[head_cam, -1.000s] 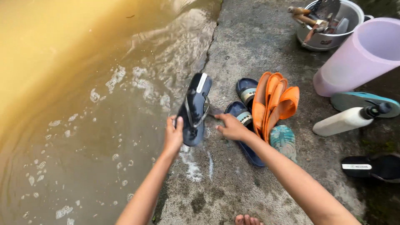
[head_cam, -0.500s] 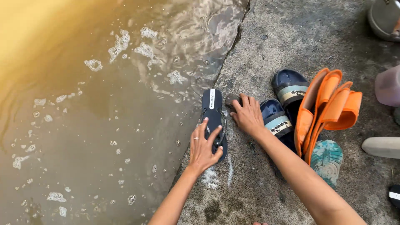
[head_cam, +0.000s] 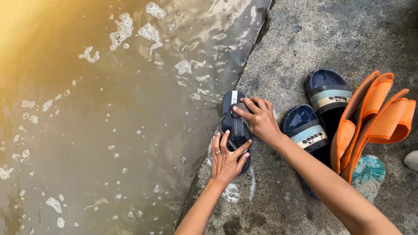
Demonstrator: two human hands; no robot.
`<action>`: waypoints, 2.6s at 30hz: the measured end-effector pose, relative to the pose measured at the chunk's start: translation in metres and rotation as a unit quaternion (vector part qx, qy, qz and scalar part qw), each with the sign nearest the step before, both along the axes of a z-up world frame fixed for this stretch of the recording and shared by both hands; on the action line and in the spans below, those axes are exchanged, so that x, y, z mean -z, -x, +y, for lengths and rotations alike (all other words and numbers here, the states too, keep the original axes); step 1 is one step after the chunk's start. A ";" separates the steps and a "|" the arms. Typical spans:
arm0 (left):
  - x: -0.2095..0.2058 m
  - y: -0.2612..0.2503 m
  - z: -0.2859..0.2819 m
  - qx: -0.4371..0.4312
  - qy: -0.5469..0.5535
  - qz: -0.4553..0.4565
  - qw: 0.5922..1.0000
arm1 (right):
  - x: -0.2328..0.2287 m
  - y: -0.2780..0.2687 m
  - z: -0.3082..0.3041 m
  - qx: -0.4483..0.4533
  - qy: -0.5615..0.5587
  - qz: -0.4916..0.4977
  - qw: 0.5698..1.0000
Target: Washing several pairs of sandals and flip-flops using a brush and soapy water next to a murky body of water.
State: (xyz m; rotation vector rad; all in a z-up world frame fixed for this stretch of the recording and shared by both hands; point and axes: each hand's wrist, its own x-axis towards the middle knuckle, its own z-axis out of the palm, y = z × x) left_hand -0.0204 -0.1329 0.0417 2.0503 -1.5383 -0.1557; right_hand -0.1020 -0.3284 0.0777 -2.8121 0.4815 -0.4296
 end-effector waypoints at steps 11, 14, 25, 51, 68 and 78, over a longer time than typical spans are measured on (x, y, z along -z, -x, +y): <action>0.015 -0.002 0.003 0.048 -0.004 -0.031 0.998 | 0.035 -0.027 -0.022 0.020 -0.021 -0.013 1.000; 0.017 -0.008 -0.002 0.081 -0.007 -0.028 0.996 | 0.036 -0.032 -0.001 0.002 -0.033 -0.030 0.999; -0.002 -0.015 -0.004 0.107 -0.007 0.066 0.992 | 0.040 -0.034 0.006 -0.020 -0.046 -0.081 0.995; 0.293 -0.146 0.267 -0.579 -0.313 0.165 0.734 | 0.206 -0.168 0.102 0.068 0.040 0.350 0.933; 0.168 -0.176 0.170 -0.394 -0.532 0.192 0.725 | -0.010 -0.148 0.072 -0.103 0.001 0.254 0.962; -0.041 -0.257 0.043 -0.142 -0.323 0.611 0.709 | -0.240 0.044 0.040 -0.166 0.087 0.406 0.895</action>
